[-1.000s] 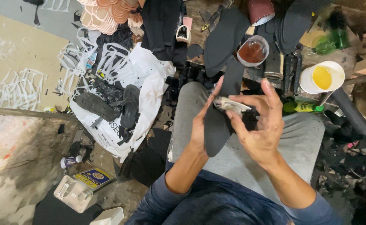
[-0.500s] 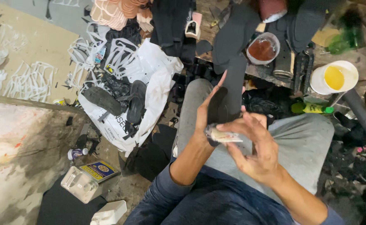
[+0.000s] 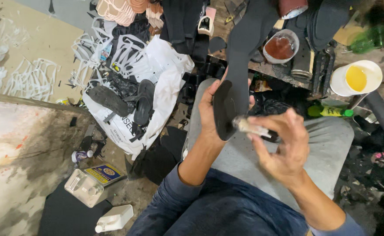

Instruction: The person repeatedly picks up black shoe insoles and applies a reddish-brown adhesive to their surfaces using a small brush. They dip the brush into a container of adhesive and spread it across each insole before placing it aside.

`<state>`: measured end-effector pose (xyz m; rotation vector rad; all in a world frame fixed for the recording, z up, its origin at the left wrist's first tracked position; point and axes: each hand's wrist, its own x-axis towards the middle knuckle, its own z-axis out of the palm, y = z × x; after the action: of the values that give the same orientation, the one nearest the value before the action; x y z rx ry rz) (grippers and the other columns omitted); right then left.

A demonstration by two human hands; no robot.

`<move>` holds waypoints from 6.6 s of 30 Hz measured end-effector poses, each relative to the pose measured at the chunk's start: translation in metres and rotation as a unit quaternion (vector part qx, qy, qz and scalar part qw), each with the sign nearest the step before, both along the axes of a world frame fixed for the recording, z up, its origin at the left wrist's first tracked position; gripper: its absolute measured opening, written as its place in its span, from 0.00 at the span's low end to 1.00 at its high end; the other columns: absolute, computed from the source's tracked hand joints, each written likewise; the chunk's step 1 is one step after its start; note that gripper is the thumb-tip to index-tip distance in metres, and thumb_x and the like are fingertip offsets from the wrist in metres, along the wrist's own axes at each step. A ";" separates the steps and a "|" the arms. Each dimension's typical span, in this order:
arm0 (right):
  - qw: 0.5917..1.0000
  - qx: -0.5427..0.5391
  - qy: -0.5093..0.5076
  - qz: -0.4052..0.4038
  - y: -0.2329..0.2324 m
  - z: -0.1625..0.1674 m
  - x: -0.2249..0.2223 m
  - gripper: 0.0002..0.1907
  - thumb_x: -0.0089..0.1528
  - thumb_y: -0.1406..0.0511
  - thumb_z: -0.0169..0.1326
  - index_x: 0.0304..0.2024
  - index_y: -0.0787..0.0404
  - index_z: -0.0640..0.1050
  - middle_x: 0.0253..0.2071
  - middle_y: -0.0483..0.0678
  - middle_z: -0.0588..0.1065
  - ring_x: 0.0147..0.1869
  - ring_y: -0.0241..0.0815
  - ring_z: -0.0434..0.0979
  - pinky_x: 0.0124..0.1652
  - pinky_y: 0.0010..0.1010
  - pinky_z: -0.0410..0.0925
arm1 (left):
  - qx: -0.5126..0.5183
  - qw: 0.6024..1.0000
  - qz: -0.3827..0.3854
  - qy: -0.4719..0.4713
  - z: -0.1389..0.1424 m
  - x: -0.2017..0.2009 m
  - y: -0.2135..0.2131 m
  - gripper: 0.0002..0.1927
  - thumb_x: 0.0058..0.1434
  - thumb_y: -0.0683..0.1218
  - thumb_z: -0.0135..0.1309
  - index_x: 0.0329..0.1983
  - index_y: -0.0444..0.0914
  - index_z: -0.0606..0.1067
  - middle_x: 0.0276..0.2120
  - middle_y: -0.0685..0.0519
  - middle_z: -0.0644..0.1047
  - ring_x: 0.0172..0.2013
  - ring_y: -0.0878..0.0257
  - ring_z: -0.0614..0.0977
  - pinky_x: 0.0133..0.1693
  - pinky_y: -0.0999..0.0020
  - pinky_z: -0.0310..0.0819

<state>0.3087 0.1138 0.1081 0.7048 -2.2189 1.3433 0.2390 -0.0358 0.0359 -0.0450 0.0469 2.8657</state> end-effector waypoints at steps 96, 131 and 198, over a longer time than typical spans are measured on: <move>0.992 0.084 0.066 -0.070 0.039 0.006 -0.054 0.49 0.58 0.78 0.64 0.74 0.59 0.51 0.45 0.55 0.79 0.50 0.46 0.78 0.57 0.37 0.64 | 0.084 0.982 -0.165 0.024 0.028 0.054 -0.038 0.46 0.57 0.41 0.43 0.83 0.37 0.52 0.75 0.36 0.59 0.67 0.39 0.71 0.69 0.39 0.62; 0.997 0.003 -0.039 -0.060 0.023 -0.009 -0.060 0.49 0.64 0.80 0.65 0.77 0.60 0.49 0.50 0.54 0.80 0.56 0.42 0.81 0.61 0.29 0.68 | -0.060 0.994 -0.081 0.044 0.034 0.051 -0.011 0.37 0.71 0.45 0.39 0.82 0.32 0.47 0.73 0.43 0.62 0.69 0.54 0.67 0.76 0.44 0.51; 0.987 0.031 -0.080 0.134 -0.031 -0.006 0.023 0.44 0.52 0.72 0.68 0.68 0.64 0.62 0.46 0.45 0.83 0.49 0.42 0.82 0.55 0.41 0.59 | 0.076 0.987 -0.028 -0.140 -0.042 0.015 -0.049 0.32 0.71 0.53 0.34 0.70 0.26 0.62 0.65 0.34 0.69 0.64 0.40 0.71 0.67 0.52 0.64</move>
<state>0.3316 0.0828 0.1024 0.9769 -2.3655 1.5117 0.2540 -0.0852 -0.0064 -0.4062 -0.2207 2.7678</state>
